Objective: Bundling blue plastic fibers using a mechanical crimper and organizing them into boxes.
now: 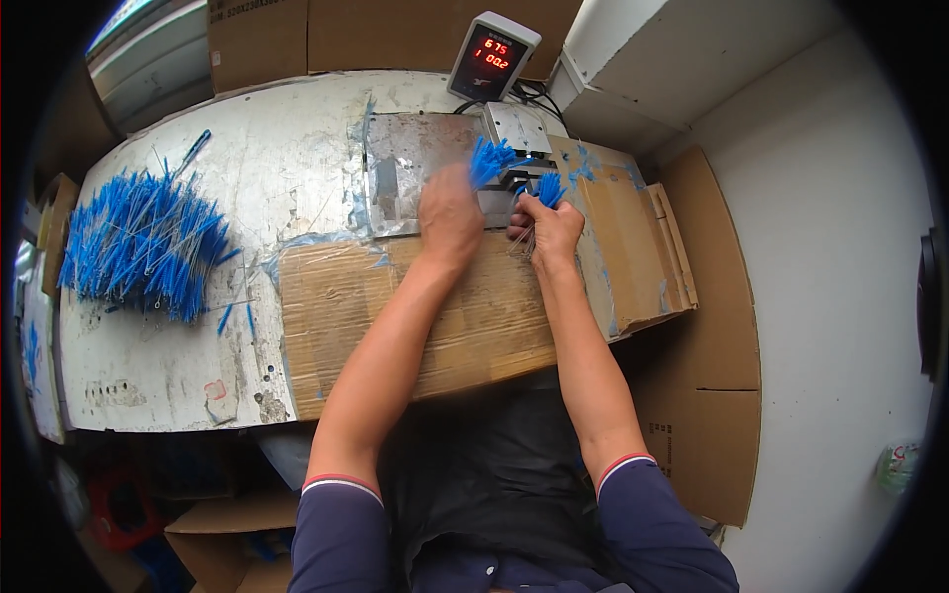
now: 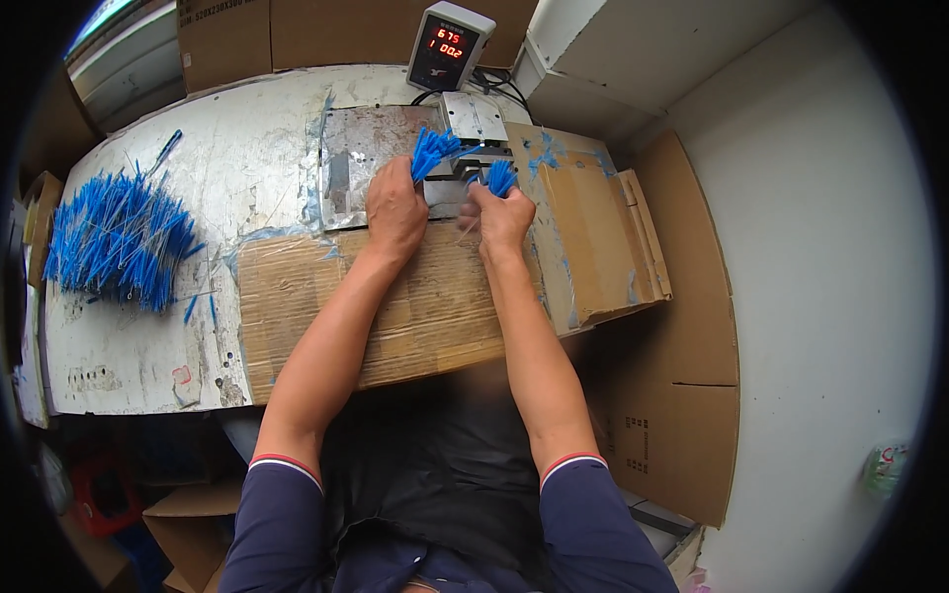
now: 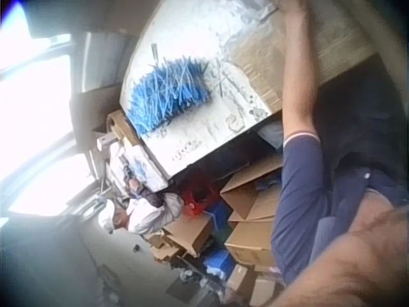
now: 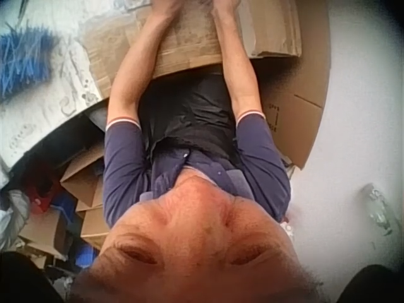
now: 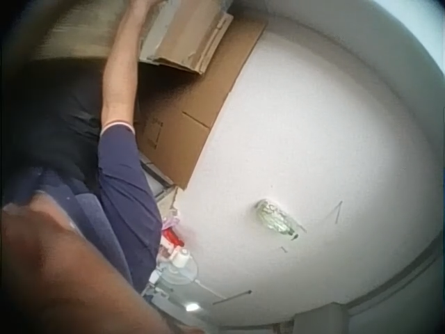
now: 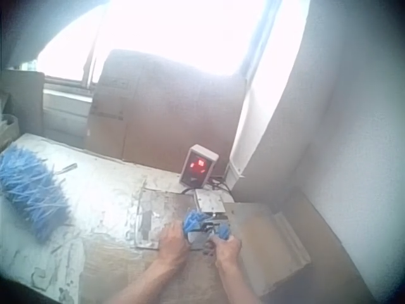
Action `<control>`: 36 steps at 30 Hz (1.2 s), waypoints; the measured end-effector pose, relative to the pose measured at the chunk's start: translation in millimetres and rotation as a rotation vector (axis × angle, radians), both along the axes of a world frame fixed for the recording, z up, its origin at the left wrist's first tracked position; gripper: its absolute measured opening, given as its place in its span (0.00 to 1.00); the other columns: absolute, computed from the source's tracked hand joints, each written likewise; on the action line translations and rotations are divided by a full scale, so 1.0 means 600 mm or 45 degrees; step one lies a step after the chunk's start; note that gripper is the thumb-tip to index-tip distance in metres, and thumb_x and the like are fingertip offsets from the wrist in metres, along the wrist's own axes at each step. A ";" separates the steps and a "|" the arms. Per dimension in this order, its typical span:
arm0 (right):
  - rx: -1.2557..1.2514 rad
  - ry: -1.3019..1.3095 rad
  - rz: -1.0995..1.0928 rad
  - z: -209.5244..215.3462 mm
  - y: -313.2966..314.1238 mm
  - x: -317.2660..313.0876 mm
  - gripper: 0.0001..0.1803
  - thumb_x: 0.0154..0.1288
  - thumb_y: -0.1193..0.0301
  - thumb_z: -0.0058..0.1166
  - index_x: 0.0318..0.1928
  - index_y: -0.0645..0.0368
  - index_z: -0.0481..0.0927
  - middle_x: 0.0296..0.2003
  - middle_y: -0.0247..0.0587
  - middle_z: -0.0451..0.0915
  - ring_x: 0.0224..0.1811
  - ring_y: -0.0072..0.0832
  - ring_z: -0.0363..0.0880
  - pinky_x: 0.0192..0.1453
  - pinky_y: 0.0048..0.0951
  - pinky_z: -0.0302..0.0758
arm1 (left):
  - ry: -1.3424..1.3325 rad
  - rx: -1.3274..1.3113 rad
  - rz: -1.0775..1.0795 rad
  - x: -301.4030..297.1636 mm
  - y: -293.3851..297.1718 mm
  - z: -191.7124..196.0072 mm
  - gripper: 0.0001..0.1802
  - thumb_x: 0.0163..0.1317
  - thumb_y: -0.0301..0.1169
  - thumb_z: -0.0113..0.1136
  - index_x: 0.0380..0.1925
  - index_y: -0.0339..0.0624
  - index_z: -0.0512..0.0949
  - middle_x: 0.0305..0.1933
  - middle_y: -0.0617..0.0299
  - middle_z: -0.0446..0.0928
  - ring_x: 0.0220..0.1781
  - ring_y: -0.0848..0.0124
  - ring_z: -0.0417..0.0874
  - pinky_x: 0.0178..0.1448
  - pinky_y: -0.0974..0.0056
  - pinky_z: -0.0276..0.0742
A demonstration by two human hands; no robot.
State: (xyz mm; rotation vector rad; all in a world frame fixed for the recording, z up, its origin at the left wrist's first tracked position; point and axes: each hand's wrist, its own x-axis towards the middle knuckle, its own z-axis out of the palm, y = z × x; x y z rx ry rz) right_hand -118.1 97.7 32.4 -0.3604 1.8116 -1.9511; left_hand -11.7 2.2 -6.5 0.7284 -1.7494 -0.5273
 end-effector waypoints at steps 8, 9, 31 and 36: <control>-0.054 -0.049 0.005 -0.011 0.022 -0.004 0.07 0.65 0.74 0.66 0.38 0.62 0.80 0.31 0.43 0.85 0.23 0.27 0.83 0.20 0.28 0.79 | -0.319 0.178 -0.159 0.008 0.009 0.006 0.12 0.60 0.21 0.58 0.44 0.39 0.76 0.37 0.45 0.82 0.43 0.44 0.83 0.48 0.43 0.76; -0.049 -0.027 0.004 -0.010 0.027 -0.005 0.07 0.66 0.74 0.66 0.38 0.61 0.80 0.30 0.42 0.85 0.23 0.26 0.82 0.18 0.25 0.76 | -0.320 0.177 -0.163 0.007 0.010 0.007 0.12 0.60 0.21 0.58 0.44 0.39 0.76 0.37 0.45 0.82 0.43 0.44 0.83 0.48 0.43 0.76; 0.088 0.058 0.104 -0.005 0.043 0.002 0.07 0.60 0.79 0.68 0.33 0.61 0.79 0.23 0.33 0.80 0.16 0.14 0.70 0.13 0.19 0.59 | -0.358 0.028 -0.028 0.000 0.007 -0.002 0.07 0.58 0.20 0.56 0.38 0.39 0.76 0.36 0.48 0.80 0.42 0.48 0.82 0.47 0.46 0.77; 0.122 0.102 0.079 -0.017 0.026 -0.023 0.08 0.58 0.79 0.67 0.29 0.59 0.79 0.20 0.33 0.78 0.14 0.14 0.68 0.13 0.20 0.56 | -0.197 0.117 0.038 -0.001 0.006 0.001 0.06 0.60 0.21 0.55 0.37 0.41 0.75 0.36 0.50 0.80 0.43 0.48 0.82 0.46 0.46 0.77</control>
